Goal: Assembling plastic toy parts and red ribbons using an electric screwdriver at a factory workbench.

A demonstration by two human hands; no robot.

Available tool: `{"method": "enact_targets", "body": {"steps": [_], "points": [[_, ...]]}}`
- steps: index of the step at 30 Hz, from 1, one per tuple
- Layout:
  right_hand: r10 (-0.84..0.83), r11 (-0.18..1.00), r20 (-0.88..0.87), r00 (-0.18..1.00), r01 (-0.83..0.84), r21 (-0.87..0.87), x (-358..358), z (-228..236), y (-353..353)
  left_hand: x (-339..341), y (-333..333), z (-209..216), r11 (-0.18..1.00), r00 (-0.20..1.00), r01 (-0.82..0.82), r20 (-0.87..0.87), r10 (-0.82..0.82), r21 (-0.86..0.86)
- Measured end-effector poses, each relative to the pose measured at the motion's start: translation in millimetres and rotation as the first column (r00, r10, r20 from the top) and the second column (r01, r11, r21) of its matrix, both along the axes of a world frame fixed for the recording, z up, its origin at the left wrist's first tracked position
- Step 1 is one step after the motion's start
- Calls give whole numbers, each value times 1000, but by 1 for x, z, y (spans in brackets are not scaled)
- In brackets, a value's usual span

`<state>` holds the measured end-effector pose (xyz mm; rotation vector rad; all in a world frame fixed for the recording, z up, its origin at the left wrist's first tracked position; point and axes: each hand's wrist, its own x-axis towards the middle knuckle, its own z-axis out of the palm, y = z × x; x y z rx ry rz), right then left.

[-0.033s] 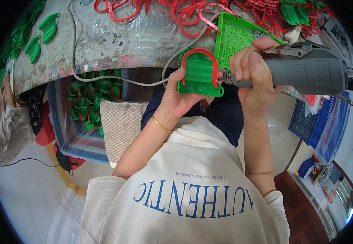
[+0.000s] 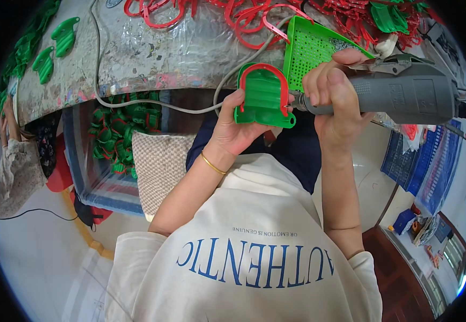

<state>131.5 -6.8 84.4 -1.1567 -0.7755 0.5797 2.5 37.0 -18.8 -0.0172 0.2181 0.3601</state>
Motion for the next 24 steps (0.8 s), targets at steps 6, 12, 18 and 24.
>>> {"method": "enact_targets", "body": {"steps": [6,12,18,24], "points": [[8,1000,-24,1000,-9,-8,-2,-4,-3,-3,-2,2,999,1000,-8,-1,8,-37],[24,1000,-4,1000,-24,3,-3,-4,-4,-5,0,7,1000,1000,-1,-6,1,-29],[69,998,23,997,-69,5,-1,-3,-4,-4,1,5,998,999,-9,-35,6,-67],[259,959,23,965,-260,113,12,-10,-4,-2,3,10,976,997,49,-42,-60,-213]]}}
